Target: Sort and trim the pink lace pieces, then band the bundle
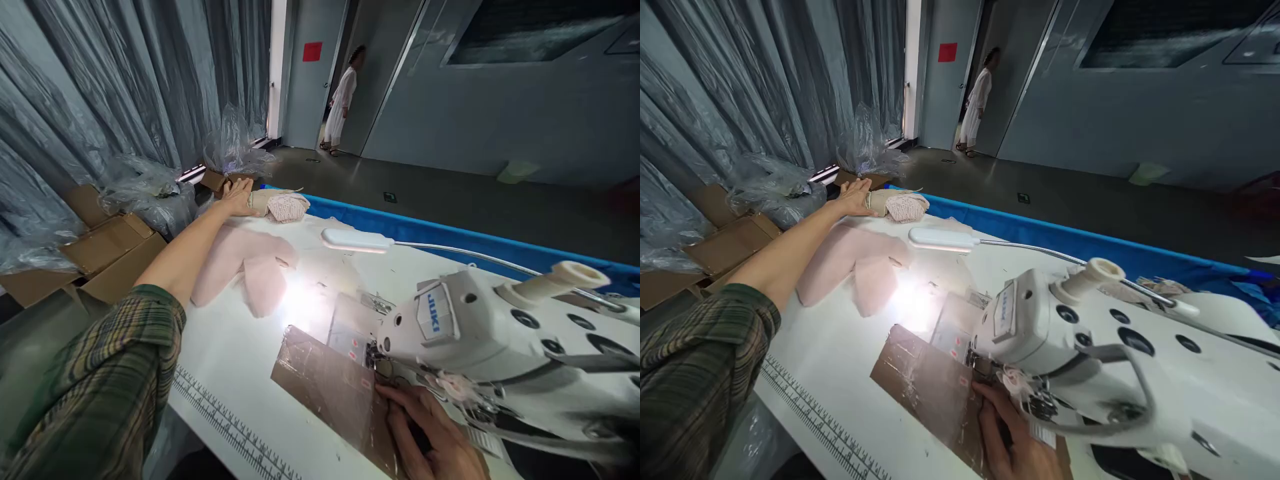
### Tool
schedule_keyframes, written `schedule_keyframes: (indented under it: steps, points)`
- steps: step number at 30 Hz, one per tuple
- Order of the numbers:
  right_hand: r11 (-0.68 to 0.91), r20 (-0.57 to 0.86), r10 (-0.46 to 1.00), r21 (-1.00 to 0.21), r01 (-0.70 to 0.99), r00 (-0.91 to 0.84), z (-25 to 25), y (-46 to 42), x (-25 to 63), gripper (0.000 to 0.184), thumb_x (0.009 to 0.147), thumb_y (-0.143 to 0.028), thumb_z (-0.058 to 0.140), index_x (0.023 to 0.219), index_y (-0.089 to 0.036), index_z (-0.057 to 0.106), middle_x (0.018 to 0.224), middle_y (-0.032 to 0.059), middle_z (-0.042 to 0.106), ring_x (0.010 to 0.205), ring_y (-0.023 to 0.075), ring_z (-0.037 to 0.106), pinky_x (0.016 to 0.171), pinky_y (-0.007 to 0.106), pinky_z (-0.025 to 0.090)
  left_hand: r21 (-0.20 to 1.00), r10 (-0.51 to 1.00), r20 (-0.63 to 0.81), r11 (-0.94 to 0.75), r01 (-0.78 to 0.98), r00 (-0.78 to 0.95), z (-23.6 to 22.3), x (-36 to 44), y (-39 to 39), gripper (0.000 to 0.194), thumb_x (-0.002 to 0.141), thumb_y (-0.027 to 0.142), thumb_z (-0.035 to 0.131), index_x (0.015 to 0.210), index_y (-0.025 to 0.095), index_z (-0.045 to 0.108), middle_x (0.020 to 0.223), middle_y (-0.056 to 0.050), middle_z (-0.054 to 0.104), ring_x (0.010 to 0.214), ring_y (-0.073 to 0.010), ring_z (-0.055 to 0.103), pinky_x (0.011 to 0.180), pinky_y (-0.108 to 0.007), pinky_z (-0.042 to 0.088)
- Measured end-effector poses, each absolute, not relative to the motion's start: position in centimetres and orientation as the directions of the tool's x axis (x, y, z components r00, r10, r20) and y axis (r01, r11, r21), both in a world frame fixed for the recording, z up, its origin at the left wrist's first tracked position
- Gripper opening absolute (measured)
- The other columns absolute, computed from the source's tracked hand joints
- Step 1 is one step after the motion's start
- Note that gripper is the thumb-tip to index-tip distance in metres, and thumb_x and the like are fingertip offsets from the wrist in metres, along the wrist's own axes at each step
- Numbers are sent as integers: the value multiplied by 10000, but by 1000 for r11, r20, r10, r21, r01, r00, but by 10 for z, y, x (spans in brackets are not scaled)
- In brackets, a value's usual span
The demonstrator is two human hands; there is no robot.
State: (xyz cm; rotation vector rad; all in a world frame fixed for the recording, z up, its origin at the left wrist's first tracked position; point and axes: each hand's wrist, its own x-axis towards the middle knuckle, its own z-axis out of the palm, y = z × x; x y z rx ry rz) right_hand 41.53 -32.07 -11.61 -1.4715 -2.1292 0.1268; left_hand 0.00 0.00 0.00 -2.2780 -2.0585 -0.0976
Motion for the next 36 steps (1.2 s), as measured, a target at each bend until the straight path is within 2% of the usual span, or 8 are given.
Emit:
schedule_keyframes:
  steps: [5,11,16,25,27,30,33,36]
  points:
    - [366,333,911,-381,849,-243,-117,-322,421,298,923,-396,478,1060,-289,720,1089,38,723,966,234,702,709,285,613,-14,988,132,-80,997,81,-14,7,14,957,649,500,760,1435,103,385,1407,-206,460,1317,-362,413,1140,-480,185]
    - [361,292,922,-415,835,-253,-115,-322,417,295,931,-373,466,1082,-297,708,1063,35,726,943,229,708,585,251,598,-20,918,395,-42,999,46,-2,17,-20,748,735,433,685,1358,103,437,1343,-202,458,1241,-347,460,1041,-418,310]
    - [402,330,902,-409,819,-277,-104,-322,407,304,943,-338,421,1044,-281,702,935,22,747,636,190,711,497,266,575,-105,763,622,-142,984,177,31,2,-78,682,753,441,675,1334,139,485,1233,-177,536,1136,-349,522,947,-418,367]
    - [492,370,850,-306,815,-374,-86,-324,393,371,912,-350,382,968,-219,725,930,88,715,754,256,714,528,346,579,-365,300,816,-394,844,494,65,-54,-228,655,728,566,691,1269,227,542,1087,-119,628,989,-290,621,856,-440,498]
    - [542,310,837,-359,760,-450,-68,-333,385,367,928,-367,391,1000,-233,726,973,79,721,798,252,711,606,355,592,-391,243,768,-555,734,593,61,-48,-263,470,784,452,692,1211,288,583,1055,-73,648,1009,-256,636,892,-433,524]
    - [520,241,847,-562,643,-474,-35,-350,369,392,957,-462,428,1114,-232,705,1126,93,700,992,261,680,826,385,579,-249,280,648,-801,545,708,43,-18,-303,255,851,287,658,1088,380,652,998,-2,687,997,-202,667,953,-417,545]
    - [419,159,856,-771,479,-492,-12,-364,356,529,943,-596,438,1301,-248,611,1361,94,580,1232,291,557,976,432,514,-67,305,527,-916,396,794,14,25,-323,240,845,248,679,1025,408,683,992,27,710,996,-173,686,981,-393,552]
    - [330,76,795,-887,325,-601,-10,-375,351,673,914,-693,403,1414,-253,497,1442,83,502,1319,295,476,1069,480,426,-53,196,525,-964,262,828,-18,61,-323,326,818,217,714,1052,440,667,1022,53,709,1044,-151,682,1062,-387,492]
